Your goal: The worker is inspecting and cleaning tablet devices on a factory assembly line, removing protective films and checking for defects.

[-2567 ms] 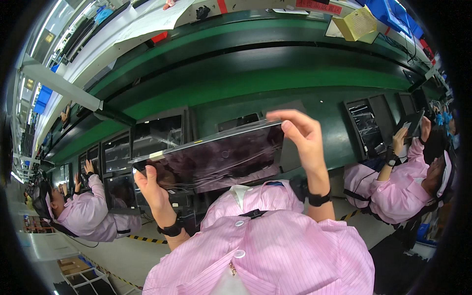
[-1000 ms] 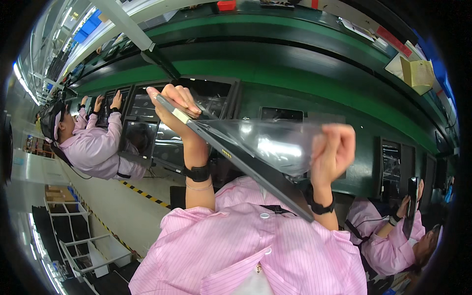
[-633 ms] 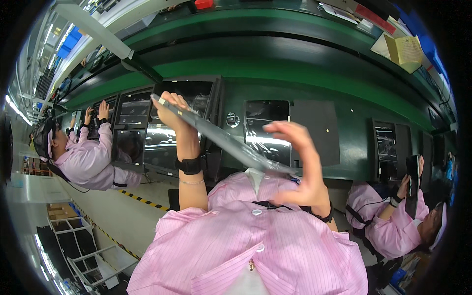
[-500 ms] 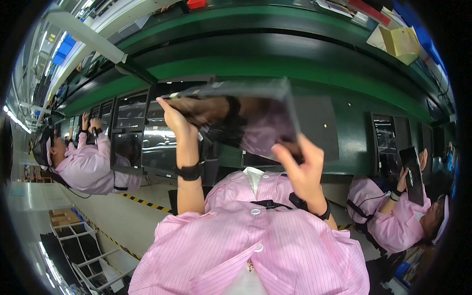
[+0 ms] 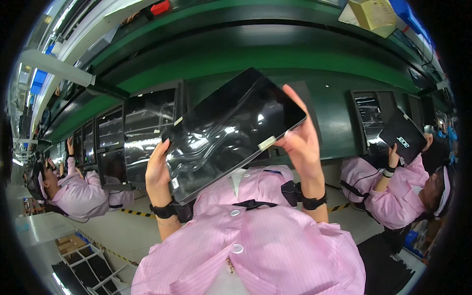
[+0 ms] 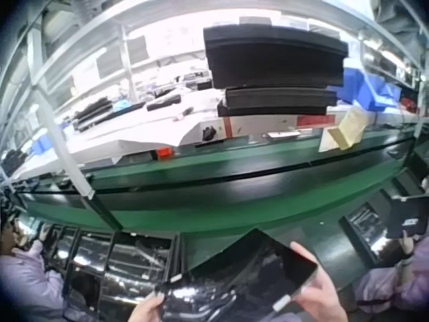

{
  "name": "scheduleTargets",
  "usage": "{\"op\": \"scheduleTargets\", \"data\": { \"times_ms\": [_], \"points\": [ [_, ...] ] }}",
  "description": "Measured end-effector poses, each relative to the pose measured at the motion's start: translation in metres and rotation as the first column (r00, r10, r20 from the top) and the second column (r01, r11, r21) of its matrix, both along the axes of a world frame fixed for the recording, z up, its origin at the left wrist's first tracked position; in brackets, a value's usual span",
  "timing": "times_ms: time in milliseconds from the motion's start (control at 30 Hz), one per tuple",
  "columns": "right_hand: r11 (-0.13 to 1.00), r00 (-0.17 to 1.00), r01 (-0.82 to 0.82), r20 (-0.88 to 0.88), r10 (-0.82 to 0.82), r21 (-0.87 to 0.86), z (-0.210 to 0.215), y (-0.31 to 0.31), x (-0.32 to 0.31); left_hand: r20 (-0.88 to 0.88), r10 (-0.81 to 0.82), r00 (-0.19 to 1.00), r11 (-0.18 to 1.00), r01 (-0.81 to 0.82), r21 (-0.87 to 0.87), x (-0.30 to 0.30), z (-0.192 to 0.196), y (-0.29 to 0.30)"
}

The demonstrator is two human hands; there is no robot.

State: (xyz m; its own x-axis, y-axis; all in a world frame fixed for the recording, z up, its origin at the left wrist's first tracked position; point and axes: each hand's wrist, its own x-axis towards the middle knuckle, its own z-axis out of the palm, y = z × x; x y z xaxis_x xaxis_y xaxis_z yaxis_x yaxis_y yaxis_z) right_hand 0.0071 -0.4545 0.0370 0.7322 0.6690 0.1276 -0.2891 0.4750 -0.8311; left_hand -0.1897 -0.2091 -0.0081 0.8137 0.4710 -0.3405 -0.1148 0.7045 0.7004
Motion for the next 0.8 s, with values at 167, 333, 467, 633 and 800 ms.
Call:
{"op": "scheduleTargets", "data": {
  "times_ms": [167,333,467,633,800],
  "points": [
    [0.990,0.992,-0.125,0.014,0.124,0.065,0.001,-0.007,-0.001,-0.064,0.032,0.997,0.990,-0.040,-0.138,-0.004,0.005,-0.006],
    [0.993,0.993,-0.115,-0.023,0.116,0.011,-0.003,-0.010,-0.001,0.006,0.019,1.000,0.999,-0.019,0.025,-0.003,0.012,-0.011],
    [0.991,0.991,-0.132,0.027,0.131,0.036,-0.005,-0.011,0.002,0.021,0.040,0.999,0.999,-0.041,0.013,-0.006,-0.009,-0.005],
    [0.984,0.942,0.067,-0.336,-0.009,0.162,-0.024,-0.005,0.005,0.073,-0.083,0.994,0.996,0.085,-0.017,0.014,0.004,-0.027],
    [0.943,0.766,0.278,-0.549,-0.333,-0.184,-0.098,-0.023,0.057,-0.250,-0.564,0.787,0.709,0.617,0.341,0.039,-0.038,-0.038]
  ]
}}
